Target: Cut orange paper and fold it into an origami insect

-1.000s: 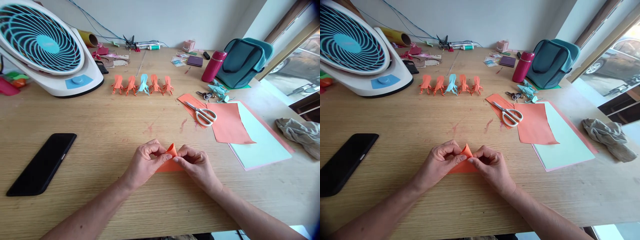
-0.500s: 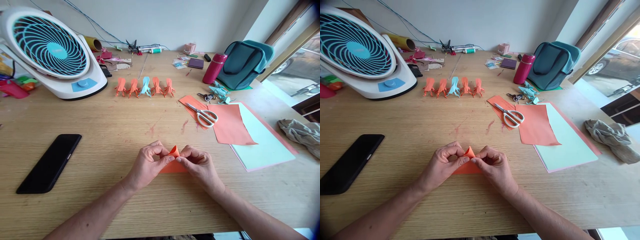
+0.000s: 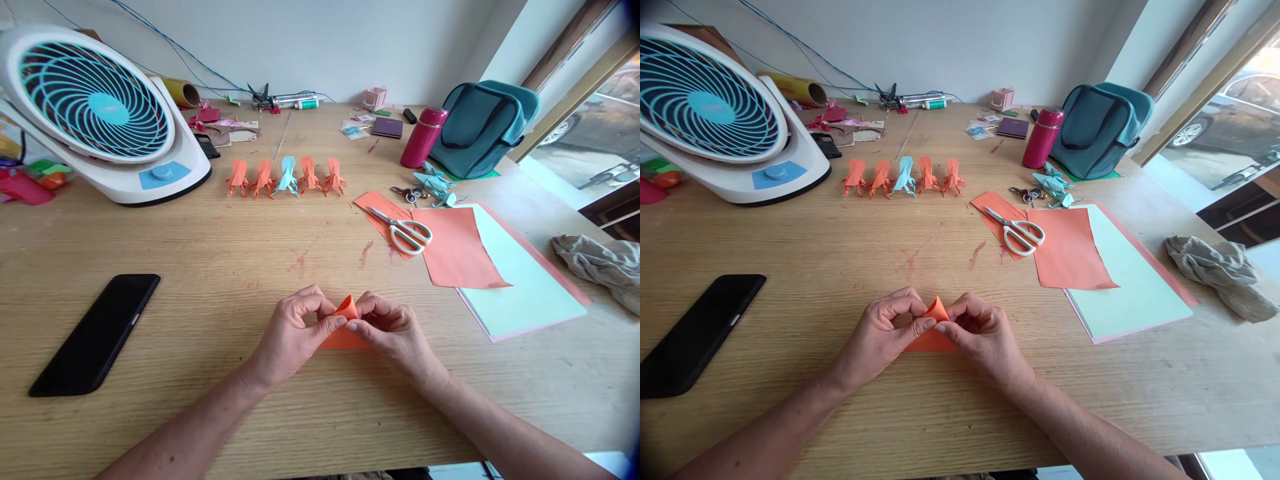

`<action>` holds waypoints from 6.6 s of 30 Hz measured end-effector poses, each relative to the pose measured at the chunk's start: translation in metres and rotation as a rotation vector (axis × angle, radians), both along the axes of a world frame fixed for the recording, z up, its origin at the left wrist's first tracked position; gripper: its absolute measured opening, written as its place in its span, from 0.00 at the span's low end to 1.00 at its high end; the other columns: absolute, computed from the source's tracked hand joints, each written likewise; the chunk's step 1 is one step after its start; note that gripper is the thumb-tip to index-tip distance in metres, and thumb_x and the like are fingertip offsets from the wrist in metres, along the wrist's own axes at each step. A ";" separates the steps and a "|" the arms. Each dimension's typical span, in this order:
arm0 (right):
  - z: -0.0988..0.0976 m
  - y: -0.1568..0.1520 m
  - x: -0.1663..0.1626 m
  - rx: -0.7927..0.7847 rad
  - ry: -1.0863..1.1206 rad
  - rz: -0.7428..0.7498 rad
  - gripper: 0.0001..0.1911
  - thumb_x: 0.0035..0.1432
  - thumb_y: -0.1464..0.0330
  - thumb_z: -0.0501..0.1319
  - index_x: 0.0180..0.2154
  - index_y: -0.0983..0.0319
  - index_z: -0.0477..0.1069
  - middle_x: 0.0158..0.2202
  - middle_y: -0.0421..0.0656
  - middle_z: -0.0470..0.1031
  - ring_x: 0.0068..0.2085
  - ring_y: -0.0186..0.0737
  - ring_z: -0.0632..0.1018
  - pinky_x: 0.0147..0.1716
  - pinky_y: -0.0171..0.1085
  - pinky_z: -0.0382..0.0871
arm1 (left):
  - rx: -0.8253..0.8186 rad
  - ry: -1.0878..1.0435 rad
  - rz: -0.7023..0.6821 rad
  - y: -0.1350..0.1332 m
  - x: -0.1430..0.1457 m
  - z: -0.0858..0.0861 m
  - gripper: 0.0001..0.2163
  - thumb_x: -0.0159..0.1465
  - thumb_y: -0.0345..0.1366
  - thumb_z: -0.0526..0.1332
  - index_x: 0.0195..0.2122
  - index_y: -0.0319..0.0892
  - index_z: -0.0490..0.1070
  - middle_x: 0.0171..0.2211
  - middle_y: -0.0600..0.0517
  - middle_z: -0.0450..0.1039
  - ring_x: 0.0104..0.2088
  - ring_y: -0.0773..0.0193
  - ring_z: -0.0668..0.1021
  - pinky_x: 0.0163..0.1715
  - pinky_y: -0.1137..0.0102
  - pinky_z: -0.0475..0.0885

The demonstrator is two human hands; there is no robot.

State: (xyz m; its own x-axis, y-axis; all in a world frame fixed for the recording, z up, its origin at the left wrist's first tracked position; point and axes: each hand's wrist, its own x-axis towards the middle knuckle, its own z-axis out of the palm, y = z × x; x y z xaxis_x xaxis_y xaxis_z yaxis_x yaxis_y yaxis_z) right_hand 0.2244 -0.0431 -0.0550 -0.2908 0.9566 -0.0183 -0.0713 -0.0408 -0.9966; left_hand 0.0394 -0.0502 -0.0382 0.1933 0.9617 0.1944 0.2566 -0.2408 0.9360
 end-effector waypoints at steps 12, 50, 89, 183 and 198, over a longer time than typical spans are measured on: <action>0.004 0.003 0.003 -0.067 0.053 0.052 0.13 0.49 0.58 0.73 0.26 0.59 0.77 0.27 0.39 0.71 0.32 0.35 0.71 0.33 0.36 0.66 | 0.034 0.027 -0.035 -0.001 -0.001 0.002 0.09 0.63 0.33 0.67 0.25 0.40 0.73 0.24 0.56 0.66 0.26 0.71 0.69 0.29 0.76 0.64; 0.014 0.008 0.010 -0.137 -0.054 0.194 0.18 0.50 0.57 0.73 0.29 0.62 0.70 0.20 0.34 0.65 0.22 0.29 0.63 0.21 0.32 0.53 | -0.182 0.105 -0.091 -0.002 -0.002 -0.004 0.16 0.62 0.40 0.64 0.20 0.40 0.66 0.22 0.56 0.60 0.24 0.71 0.65 0.24 0.75 0.60; 0.004 0.006 0.008 0.228 -0.332 0.208 0.18 0.61 0.61 0.64 0.23 0.62 0.63 0.25 0.36 0.64 0.25 0.28 0.62 0.25 0.32 0.56 | -0.352 -0.022 -0.027 0.005 -0.013 -0.005 0.14 0.61 0.45 0.65 0.26 0.40 0.70 0.24 0.57 0.62 0.27 0.69 0.64 0.28 0.74 0.61; -0.014 0.012 0.015 0.121 -0.229 -0.108 0.18 0.60 0.59 0.64 0.50 0.57 0.67 0.33 0.39 0.72 0.32 0.36 0.71 0.31 0.35 0.64 | -0.204 0.101 0.110 0.024 -0.046 0.006 0.12 0.58 0.42 0.67 0.26 0.39 0.73 0.23 0.56 0.66 0.26 0.70 0.65 0.27 0.74 0.58; -0.005 -0.003 0.005 0.529 -0.776 0.046 0.07 0.59 0.73 0.62 0.40 0.59 0.69 0.34 0.40 0.74 0.34 0.38 0.74 0.39 0.40 0.67 | -0.364 0.128 0.166 0.014 -0.019 -0.015 0.15 0.56 0.47 0.67 0.26 0.39 0.73 0.25 0.50 0.76 0.26 0.62 0.75 0.24 0.72 0.66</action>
